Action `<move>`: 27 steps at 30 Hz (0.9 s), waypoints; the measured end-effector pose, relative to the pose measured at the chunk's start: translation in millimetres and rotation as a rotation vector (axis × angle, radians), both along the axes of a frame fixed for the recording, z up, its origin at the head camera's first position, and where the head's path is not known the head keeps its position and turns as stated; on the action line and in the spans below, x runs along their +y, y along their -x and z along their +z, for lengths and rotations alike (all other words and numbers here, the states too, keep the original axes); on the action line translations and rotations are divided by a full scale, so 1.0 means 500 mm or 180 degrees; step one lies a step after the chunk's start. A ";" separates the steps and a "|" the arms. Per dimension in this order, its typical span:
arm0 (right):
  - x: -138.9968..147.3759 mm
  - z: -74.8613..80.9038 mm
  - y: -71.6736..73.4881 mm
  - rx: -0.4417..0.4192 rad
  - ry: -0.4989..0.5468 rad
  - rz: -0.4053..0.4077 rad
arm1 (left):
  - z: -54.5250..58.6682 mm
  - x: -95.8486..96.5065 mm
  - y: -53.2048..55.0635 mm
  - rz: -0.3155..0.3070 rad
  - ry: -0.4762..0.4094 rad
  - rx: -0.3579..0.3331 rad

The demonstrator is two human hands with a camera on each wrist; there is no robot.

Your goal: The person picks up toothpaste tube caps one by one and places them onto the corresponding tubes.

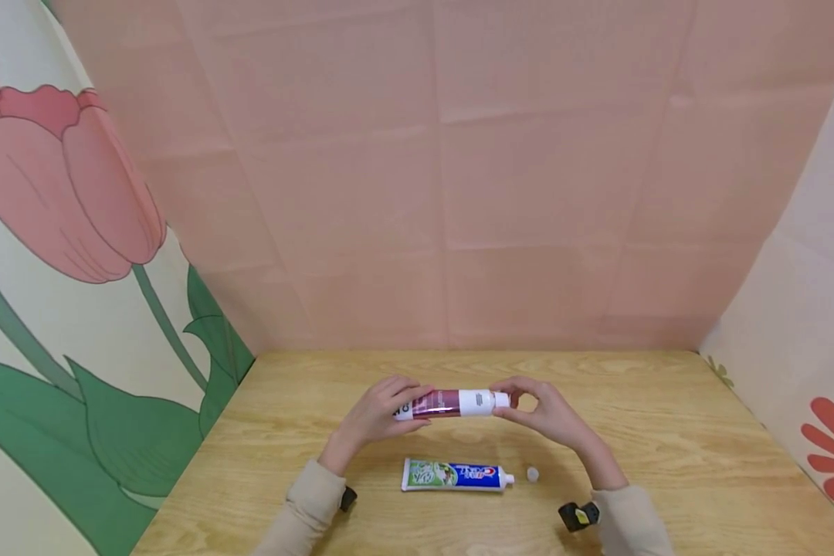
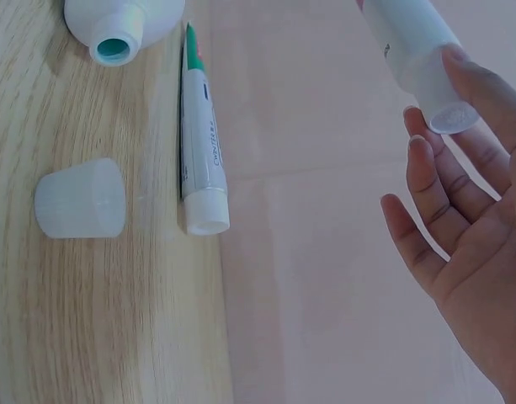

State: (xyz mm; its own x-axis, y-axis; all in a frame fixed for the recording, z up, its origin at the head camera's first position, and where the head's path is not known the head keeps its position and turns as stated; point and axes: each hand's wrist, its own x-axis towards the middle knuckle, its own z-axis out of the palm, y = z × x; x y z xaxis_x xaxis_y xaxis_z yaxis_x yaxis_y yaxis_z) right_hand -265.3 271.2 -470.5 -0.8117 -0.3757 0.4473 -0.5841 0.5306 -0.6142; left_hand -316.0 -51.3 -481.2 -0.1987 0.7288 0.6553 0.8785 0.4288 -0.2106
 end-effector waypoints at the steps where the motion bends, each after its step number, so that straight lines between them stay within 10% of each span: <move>1: -0.001 0.001 -0.001 -0.0014 0.0008 -0.0015 | 0.000 0.000 -0.001 0.0003 -0.0008 -0.0007; 27: -0.015 0.021 -0.027 -0.0022 -0.0055 0.0017 | -0.009 -0.001 -0.007 -0.0023 -0.0129 -0.0049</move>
State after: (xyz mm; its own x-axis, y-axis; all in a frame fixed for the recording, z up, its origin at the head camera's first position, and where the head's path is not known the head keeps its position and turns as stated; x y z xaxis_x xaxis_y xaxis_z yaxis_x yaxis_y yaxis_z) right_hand -251.8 263.5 -460.1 -0.8127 -0.3876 0.4351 -0.5827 0.5382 -0.6090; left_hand -312.4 -51.8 -485.8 -0.2040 0.7032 0.6811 0.8846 0.4305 -0.1795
